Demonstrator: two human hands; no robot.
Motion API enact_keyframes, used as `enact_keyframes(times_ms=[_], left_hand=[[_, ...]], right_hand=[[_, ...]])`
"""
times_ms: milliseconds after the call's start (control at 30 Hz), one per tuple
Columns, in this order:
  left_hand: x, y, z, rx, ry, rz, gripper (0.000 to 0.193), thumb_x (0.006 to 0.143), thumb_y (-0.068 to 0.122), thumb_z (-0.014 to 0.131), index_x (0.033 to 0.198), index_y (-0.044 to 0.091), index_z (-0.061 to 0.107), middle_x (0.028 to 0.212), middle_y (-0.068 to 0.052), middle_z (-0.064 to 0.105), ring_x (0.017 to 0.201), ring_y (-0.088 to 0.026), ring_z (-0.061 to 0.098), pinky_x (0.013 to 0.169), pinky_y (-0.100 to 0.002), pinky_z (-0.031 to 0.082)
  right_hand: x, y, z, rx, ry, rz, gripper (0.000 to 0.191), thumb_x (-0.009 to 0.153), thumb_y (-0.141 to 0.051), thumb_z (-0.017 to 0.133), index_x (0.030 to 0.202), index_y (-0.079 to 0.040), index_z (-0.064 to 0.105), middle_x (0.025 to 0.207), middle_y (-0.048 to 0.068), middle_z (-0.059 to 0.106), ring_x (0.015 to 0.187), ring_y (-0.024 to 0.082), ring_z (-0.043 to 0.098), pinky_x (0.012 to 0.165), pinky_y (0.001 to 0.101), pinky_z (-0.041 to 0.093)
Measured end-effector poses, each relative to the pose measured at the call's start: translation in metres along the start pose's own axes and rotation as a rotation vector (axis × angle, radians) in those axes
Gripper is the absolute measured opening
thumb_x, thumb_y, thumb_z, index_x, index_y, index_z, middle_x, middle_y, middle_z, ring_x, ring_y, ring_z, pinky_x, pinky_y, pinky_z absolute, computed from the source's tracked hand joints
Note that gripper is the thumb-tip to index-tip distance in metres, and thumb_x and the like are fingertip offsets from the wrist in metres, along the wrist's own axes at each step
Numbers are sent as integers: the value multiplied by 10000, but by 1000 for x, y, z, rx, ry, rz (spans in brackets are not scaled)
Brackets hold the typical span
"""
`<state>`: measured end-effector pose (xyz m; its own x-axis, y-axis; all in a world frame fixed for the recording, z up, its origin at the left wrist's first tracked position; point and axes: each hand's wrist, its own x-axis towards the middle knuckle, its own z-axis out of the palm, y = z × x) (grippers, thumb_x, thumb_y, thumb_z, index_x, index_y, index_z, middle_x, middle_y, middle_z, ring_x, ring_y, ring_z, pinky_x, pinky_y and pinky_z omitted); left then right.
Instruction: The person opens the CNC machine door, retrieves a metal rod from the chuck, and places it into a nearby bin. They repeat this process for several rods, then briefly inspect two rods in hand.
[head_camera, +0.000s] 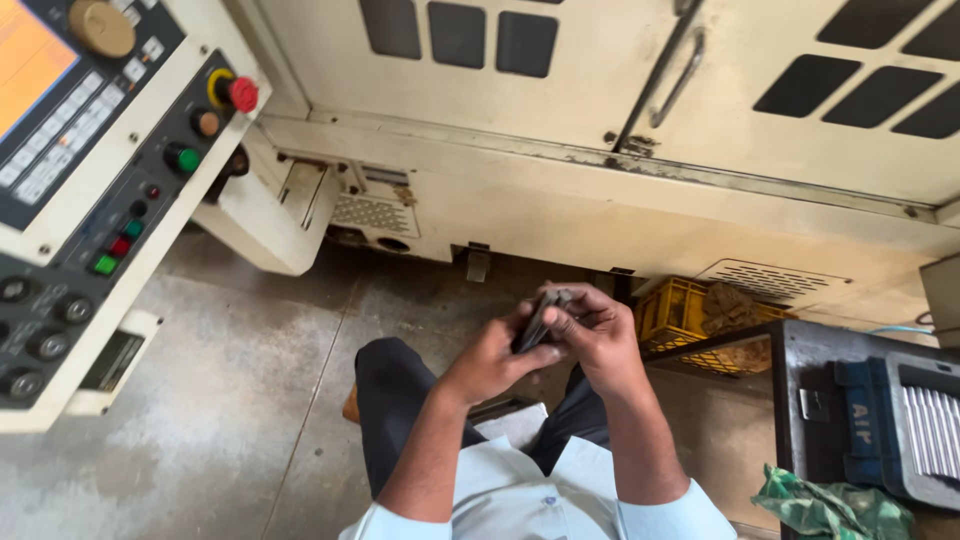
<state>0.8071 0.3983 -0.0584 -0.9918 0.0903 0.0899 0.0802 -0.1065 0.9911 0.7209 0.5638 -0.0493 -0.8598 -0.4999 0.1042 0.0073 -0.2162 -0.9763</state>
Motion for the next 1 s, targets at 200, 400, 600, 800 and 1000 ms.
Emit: enact_keyframes(times_ms=[200,400,600,800,1000], left_hand=[[-9,8,0,153,145,-24,541,974,174,698,1472,81,509,1284,-45,666,1170,-145,644,914,-321,584],[-17,17,-11,-171,-78,67,559,990,-1,667,1517,93,508,1380,-115,672,1218,-172,684,1025,-309,575],[-22,16,-22,-174,-145,69,438,968,-19,708,1393,75,662,1259,-108,749,1166,-153,707,1015,-295,594],[-24,11,-26,-186,-120,79,471,941,-15,733,1394,94,663,1254,-102,756,1148,-160,722,1006,-302,614],[-22,4,-28,-187,-102,104,486,961,-9,716,1429,78,616,1331,-103,718,1201,-180,711,1017,-308,608]], right_hand=[[13,3,-5,207,269,26,275,952,-101,741,1187,25,672,1069,157,777,928,168,749,697,239,541],[22,-2,-4,285,323,54,421,957,-94,730,1348,-37,586,1033,185,767,848,175,706,594,218,474],[22,-2,2,343,264,164,388,950,-128,729,1304,-44,597,1052,168,758,908,219,759,651,247,580],[24,3,6,323,232,217,392,949,-149,729,1310,-55,609,1066,156,760,907,195,760,622,219,566],[30,17,4,387,253,231,348,968,-148,717,1283,-46,613,1067,172,755,914,197,757,588,200,558]])
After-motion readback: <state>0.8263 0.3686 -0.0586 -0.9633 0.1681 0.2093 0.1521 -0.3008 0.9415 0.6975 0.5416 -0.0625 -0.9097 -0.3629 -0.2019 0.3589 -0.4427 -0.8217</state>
